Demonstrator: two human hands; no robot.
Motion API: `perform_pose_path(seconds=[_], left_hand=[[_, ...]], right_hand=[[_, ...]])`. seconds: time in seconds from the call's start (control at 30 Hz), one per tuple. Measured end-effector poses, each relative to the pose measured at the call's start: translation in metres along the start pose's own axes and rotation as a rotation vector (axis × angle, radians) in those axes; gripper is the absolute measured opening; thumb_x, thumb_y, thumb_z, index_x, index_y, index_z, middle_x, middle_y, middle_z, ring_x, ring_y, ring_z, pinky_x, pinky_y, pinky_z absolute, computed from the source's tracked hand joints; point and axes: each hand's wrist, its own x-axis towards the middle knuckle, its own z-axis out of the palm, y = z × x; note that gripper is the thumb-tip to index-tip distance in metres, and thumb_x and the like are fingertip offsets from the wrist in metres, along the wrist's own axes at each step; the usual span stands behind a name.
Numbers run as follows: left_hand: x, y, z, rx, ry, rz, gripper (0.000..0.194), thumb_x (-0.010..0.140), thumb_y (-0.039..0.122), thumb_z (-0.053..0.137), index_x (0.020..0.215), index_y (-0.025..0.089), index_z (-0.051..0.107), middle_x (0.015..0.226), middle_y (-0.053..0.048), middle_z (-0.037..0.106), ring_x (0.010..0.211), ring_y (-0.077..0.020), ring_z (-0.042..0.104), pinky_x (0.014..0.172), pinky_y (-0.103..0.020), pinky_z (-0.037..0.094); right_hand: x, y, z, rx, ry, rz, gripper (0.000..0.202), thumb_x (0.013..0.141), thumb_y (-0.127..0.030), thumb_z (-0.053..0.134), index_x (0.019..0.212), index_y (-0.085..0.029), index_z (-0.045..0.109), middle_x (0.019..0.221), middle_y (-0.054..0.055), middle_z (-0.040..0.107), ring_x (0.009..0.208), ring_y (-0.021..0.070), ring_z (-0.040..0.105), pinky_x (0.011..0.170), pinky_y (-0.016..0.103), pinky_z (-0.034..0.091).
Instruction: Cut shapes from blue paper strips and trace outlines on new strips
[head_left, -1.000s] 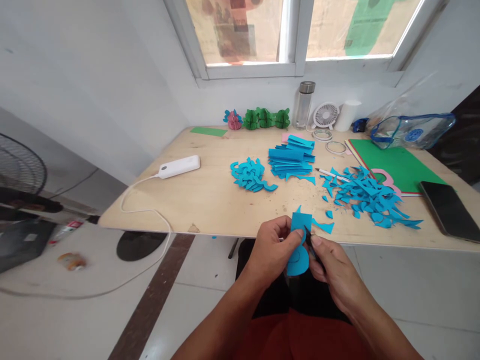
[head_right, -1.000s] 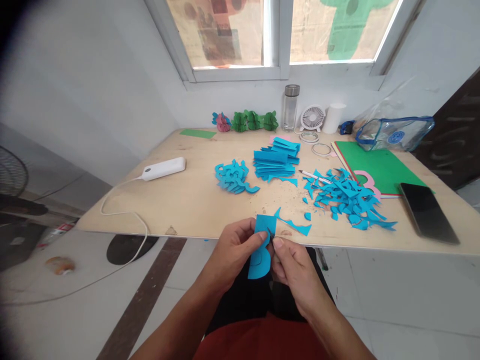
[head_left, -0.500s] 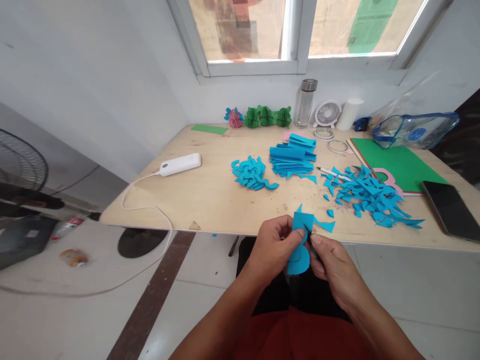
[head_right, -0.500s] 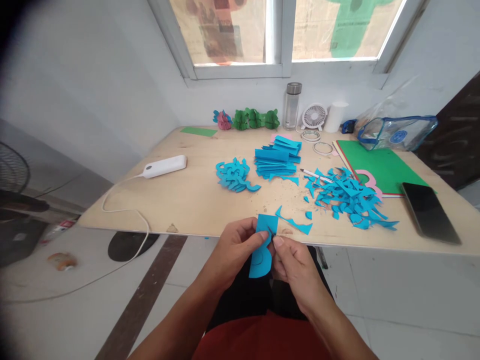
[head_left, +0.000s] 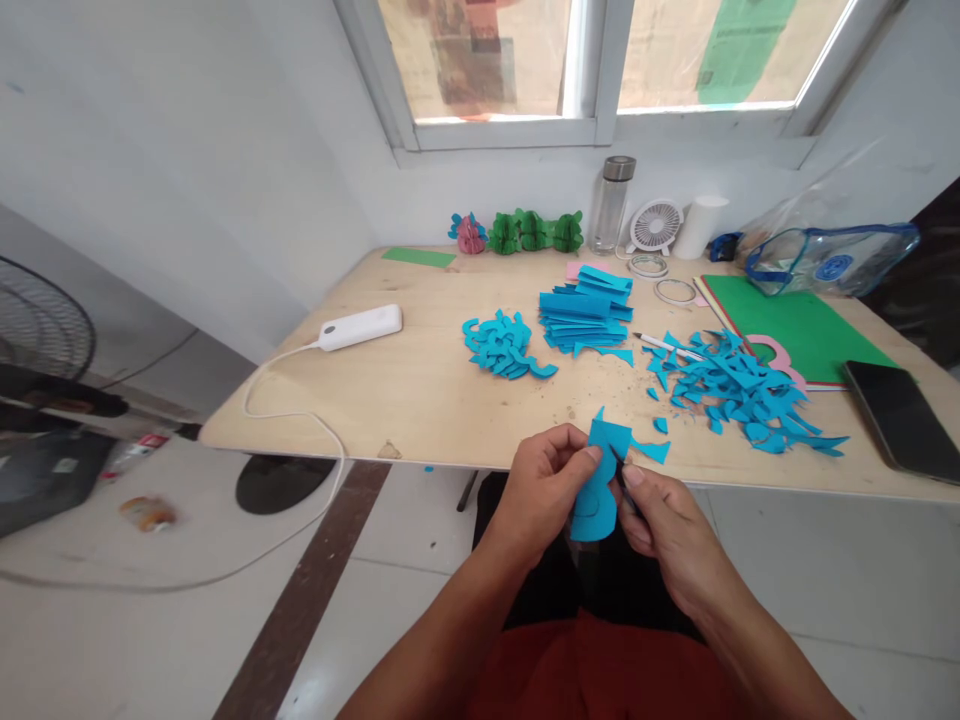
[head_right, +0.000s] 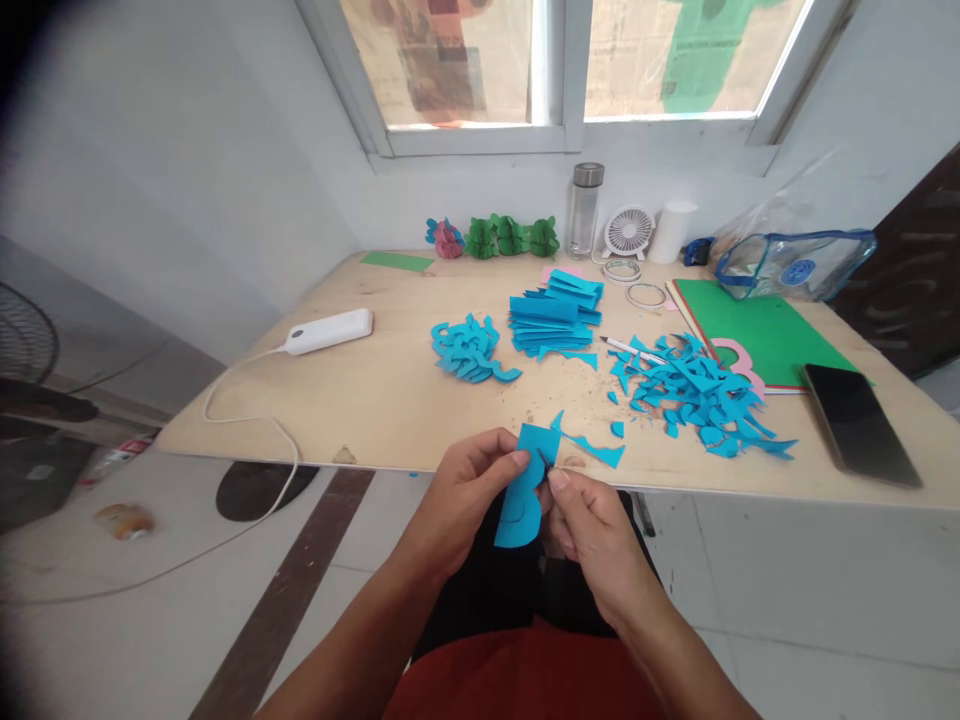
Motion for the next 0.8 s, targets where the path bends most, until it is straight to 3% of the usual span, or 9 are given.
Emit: perform_pose_path(seconds=[0.8], left_hand=[[0.0025,-0.0038,0.0019,-0.041,0.025,-0.008,0.025,0.072,0.032,0.068,0.061,0.016,0.052,0.054,0.004,0.055,0.050,-0.0071,0.045,0.052,-0.019,0.037]], right_hand=[[0.0028,0.0029,-0.0023,0.013,-0.012,0.010,0.052,0.082,-0.064,0.058,0.058,-0.020,0.044,0.042,-0.009,0.030,0.040,0.0051,0.021,0.040,0.022,0.013]])
